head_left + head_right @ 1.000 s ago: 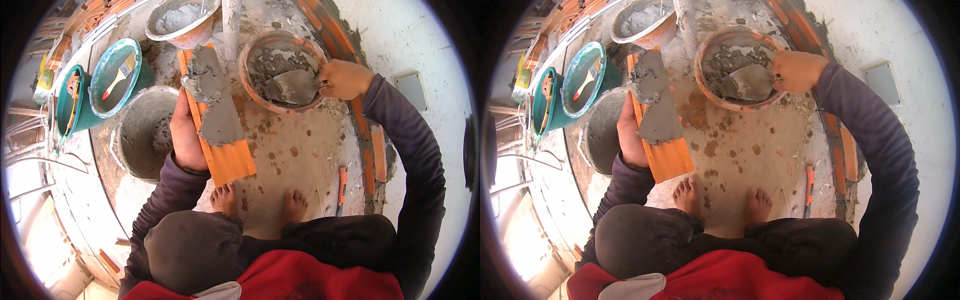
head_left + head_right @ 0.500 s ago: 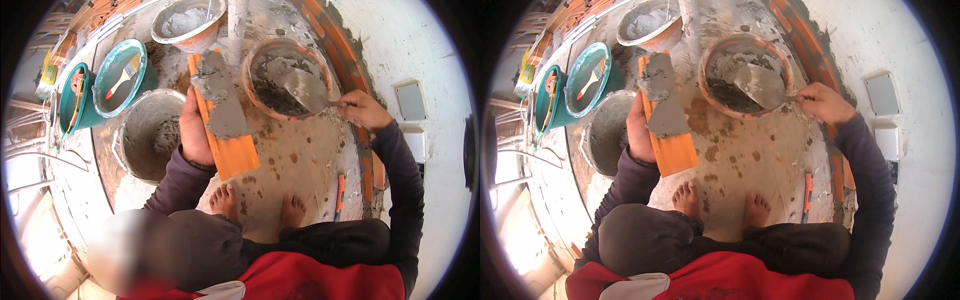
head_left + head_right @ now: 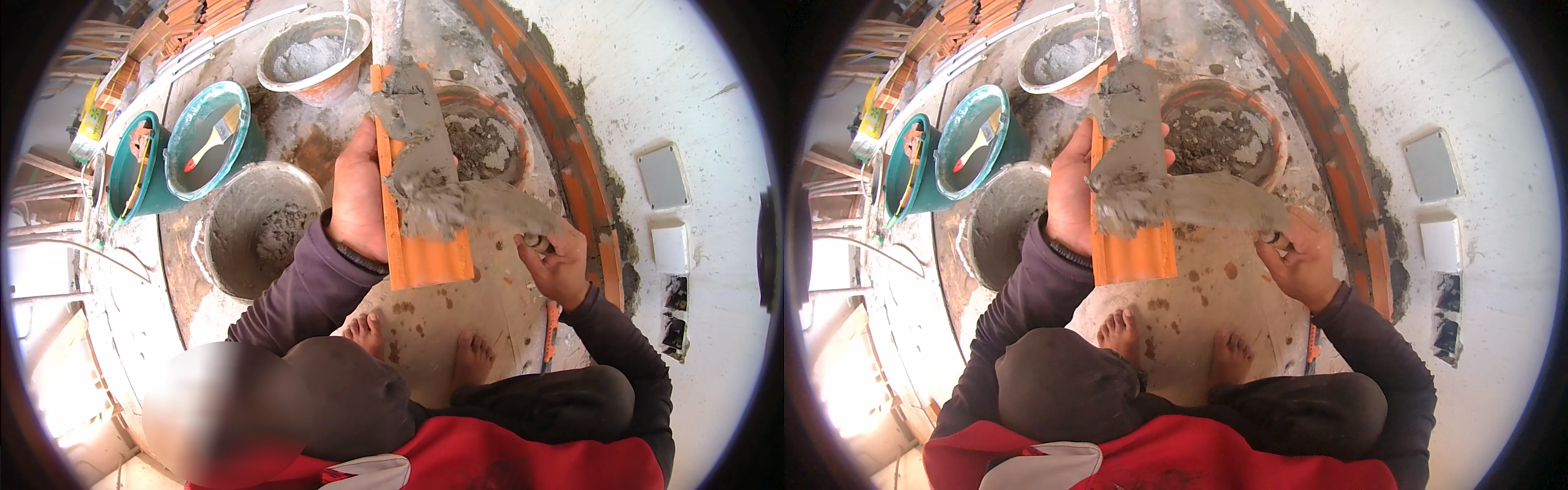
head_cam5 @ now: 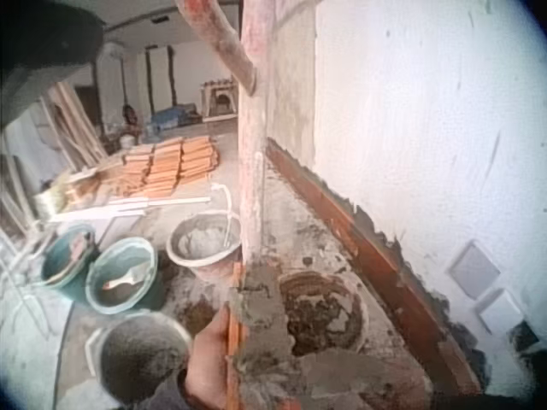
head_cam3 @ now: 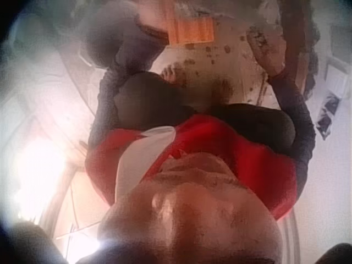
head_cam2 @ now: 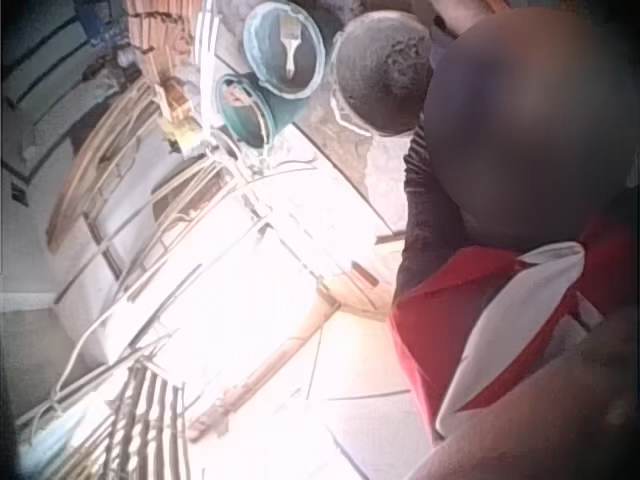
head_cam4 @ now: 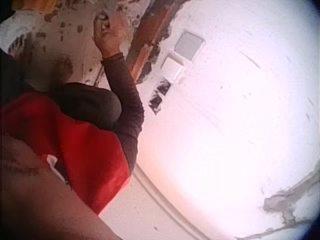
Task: The person applies mortar to a brick with a trowel, then fits the brick into a gap in a wall and taps it into place using a hammer.
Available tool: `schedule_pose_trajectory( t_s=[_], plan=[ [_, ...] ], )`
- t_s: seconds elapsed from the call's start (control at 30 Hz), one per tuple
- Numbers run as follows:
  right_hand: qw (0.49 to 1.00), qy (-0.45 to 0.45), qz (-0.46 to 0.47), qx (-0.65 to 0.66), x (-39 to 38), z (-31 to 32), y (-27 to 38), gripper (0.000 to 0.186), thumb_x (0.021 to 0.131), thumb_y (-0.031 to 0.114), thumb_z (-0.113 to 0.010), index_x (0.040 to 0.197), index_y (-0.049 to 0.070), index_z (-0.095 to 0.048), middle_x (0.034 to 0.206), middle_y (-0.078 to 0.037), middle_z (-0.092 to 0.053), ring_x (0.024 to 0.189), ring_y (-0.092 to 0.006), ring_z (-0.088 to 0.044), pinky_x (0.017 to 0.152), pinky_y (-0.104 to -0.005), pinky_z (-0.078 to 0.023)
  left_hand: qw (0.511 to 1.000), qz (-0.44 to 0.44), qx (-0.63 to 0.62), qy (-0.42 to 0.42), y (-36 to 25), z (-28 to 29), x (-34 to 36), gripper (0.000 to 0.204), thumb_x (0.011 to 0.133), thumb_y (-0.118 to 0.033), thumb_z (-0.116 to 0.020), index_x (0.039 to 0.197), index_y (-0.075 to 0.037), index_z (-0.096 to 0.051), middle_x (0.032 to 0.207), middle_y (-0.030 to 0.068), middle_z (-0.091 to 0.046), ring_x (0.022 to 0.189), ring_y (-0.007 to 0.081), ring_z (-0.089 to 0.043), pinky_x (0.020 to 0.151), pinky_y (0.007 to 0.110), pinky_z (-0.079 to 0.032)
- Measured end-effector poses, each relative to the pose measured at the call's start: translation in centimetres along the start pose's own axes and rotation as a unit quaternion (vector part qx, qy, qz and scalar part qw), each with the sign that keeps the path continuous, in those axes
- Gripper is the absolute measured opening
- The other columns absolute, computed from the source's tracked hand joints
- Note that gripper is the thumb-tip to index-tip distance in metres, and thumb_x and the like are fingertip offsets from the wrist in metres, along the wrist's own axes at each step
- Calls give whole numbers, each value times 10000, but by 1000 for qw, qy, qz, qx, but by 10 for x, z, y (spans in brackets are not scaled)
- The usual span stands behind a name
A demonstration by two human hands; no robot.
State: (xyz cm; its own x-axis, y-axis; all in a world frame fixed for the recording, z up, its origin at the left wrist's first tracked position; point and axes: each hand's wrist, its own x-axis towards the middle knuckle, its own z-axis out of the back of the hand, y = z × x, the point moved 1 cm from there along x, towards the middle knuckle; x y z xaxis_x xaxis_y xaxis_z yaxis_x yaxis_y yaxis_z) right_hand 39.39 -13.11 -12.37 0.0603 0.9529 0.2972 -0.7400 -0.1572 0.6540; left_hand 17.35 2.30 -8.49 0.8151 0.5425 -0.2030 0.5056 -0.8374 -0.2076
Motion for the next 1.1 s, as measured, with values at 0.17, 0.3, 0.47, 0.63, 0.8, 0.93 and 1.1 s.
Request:
schedule_pose_trajectory(
  t_s=[0.17,0.3,0.47,0.63,0.8,0.93,1.1],
  plan=[
    [992,-55,86,-69,-10,-8,-4,322,662,42,-732,968,2,-641,811,-147,-583,756,-333,-582,635,-377,-465,997,10,-20,75,1,13,-1,519,1025,-418,-274,1298,-48,-513,1183,146,-621,1009,314,-629,839,472,-548],
    [987,-65,121,-85,-13,-7,-11,294,660,36,-725,939,-3,-642,838,-148,-602,773,-346,-587,648,-377,-471,999,0,-27,45,4,18,-3,500,1027,-386,-269,1287,-40,-520,1183,151,-622,1011,318,-629,854,471,-539],
    [984,-65,142,-82,-18,-6,-34,220,693,15,-691,907,1,-641,843,-150,-616,766,-331,-591,655,-373,-471,998,3,-36,54,-8,28,-17,516,1012,-429,-282,1264,-49,-524,1149,155,-622,994,315,-624,853,477,-527],
    [998,34,37,-24,-6,27,-34,79,846,78,-622,898,19,-625,732,-94,-575,633,-200,-558,608,-334,-442,997,-64,-26,-43,-6,19,-15,494,997,-471,-371,1186,-62,-573,1044,110,-648,885,253,-625,816,406,-525],
    [972,162,-45,166,42,44,13,192,942,157,-535,831,5,-576,643,-32,-500,552,-125,-479,532,-296,-387,998,-37,-42,-14,4,40,-19,473,1008,-442,-390,1240,-63,-553,1110,108,-647,951,243,-633,873,392,-519],
    [908,351,-151,172,86,40,28,310,985,184,-449,745,4,-530,578,-6,-480,519,-116,-460,503,-296,-376,999,-21,-30,4,7,32,-38,455,1025,-397,-370,1349,-95,-471,1187,116,-628,984,255,-661,877,452,-537],
    [912,386,-108,89,87,39,12,369,995,200,-441,670,29,-483,534,4,-460,474,-96,-440,469,-279,-363,999,-42,-14,14,5,37,-53,479,1008,-444,-384,1314,-93,-499,1134,115,-649,899,280,-684,790,517,-563]
  ],
)
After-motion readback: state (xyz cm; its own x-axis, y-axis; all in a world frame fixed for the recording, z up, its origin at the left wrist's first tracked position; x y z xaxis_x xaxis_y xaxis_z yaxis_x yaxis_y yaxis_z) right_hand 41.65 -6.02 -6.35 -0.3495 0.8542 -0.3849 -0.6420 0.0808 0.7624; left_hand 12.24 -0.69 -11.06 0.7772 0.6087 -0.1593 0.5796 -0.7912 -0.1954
